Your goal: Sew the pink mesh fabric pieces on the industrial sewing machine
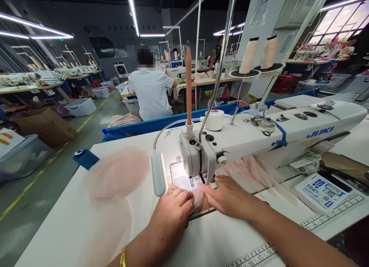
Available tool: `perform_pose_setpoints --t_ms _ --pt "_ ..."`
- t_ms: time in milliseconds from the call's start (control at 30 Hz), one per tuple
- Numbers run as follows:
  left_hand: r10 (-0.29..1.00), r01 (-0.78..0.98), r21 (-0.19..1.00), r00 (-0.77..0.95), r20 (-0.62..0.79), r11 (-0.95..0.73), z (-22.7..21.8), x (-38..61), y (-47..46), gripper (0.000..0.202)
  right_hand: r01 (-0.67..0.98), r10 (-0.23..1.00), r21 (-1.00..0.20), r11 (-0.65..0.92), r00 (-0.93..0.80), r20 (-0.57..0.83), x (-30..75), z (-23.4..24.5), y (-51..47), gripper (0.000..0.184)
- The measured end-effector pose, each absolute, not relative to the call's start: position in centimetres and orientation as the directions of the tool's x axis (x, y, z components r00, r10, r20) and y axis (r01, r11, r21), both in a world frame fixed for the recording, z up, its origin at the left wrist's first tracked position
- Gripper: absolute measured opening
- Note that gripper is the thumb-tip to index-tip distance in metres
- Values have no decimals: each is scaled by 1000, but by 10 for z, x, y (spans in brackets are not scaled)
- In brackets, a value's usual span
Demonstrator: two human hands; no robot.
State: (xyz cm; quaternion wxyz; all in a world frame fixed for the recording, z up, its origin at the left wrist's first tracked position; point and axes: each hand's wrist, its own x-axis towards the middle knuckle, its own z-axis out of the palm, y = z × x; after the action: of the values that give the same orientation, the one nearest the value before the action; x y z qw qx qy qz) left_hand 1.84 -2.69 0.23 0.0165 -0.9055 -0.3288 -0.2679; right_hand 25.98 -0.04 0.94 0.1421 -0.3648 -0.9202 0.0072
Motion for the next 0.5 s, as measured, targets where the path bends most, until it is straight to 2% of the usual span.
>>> perform_pose_setpoints --t_ms 100,200,367,500 --pt "559 577 151 640 527 -803 2 19 -29 30 633 658 -178 753 -721 219 259 11 -3 27" --pt "554 560 161 654 515 -812 2 20 -30 32 617 654 -224 754 -734 182 258 14 -6 25" --pt "562 562 176 647 515 -808 3 18 -29 29 625 664 -232 746 -728 174 257 12 -6 26" --pt "591 575 195 662 461 -795 4 13 -25 28 636 674 -230 737 -716 181 257 8 -5 29"
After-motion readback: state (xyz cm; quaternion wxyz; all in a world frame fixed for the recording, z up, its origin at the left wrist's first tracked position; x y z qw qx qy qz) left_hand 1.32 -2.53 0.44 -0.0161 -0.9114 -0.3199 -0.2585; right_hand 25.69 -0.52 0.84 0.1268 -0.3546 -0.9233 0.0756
